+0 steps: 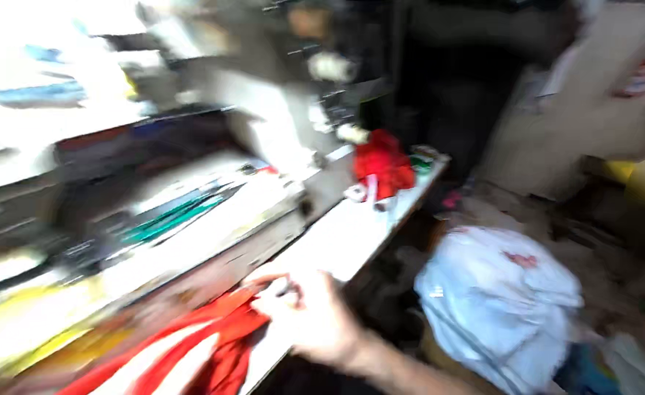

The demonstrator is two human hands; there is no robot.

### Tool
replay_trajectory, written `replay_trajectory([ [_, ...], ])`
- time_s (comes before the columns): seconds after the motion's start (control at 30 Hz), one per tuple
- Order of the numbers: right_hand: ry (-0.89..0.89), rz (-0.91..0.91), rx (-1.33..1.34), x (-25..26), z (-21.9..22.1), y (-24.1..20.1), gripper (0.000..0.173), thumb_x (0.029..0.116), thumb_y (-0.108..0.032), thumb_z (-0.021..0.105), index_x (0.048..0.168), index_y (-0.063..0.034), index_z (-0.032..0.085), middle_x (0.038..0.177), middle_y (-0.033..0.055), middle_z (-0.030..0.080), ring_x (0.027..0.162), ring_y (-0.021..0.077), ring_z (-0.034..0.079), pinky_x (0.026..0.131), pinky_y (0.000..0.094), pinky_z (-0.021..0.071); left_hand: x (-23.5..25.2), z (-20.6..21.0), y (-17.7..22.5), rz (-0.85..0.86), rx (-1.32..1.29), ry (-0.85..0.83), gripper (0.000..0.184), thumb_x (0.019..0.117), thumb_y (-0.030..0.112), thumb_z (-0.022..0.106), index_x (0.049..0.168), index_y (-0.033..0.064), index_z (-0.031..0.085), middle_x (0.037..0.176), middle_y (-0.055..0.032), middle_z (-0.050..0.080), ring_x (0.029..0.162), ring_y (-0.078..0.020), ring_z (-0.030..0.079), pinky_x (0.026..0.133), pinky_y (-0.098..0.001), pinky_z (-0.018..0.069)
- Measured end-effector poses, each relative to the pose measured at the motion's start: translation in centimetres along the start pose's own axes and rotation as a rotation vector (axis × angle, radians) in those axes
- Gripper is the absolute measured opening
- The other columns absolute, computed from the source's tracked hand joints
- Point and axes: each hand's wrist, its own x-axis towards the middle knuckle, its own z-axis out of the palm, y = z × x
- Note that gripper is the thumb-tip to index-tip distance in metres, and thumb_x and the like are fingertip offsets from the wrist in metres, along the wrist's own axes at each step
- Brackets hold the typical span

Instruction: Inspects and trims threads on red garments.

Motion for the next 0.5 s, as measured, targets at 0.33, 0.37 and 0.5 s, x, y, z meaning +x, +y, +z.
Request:
replay_trajectory([
  [0.33,-0.311,0.342,0.099,0.2,0.8,0.9,0.014,0.0973,-0.009,0.067,0.11,-0.0053,0.071,0.083,0.0042,0.066,0.046,0.006,0.054,0.04,0.021,0.0486,-0.3,2.0,-0.5,-0.056,-0.075,0.218,0.016,0.0955,0.017,0.065,0.099,0.0108,0.08,0.094,0.0009,0.076,0.083,-0.0074,0.071,0.075,-0.0227,0.0595],
  [0.37,-0.305,0.329,0.102,0.2,0.8,0.9,0.007,0.0966,-0.011,0.068,0.101,-0.0064,0.072,0.076,0.0024,0.065,0.046,0.0048,0.052,0.041,0.0202,0.0471,-0.4,1.9,-0.6,-0.045,-0.077,0.225,0.016,0.0956,0.018,0.065,0.097,0.0115,0.08,0.091,0.0017,0.075,0.08,-0.0064,0.07,0.073,-0.0217,0.059],
  [0.5,-0.289,0.278,0.105,0.1,0.5,1.2,0.007,0.0946,-0.008,0.068,0.088,-0.0074,0.07,0.067,-0.0008,0.061,0.048,0.003,0.05,0.046,0.019,0.0449,-0.8,2.1,-0.6,-0.041,-0.146,0.282,0.016,0.0944,0.014,0.065,0.089,0.0125,0.08,0.084,0.0016,0.074,0.073,-0.005,0.068,0.067,-0.0199,0.058],
])
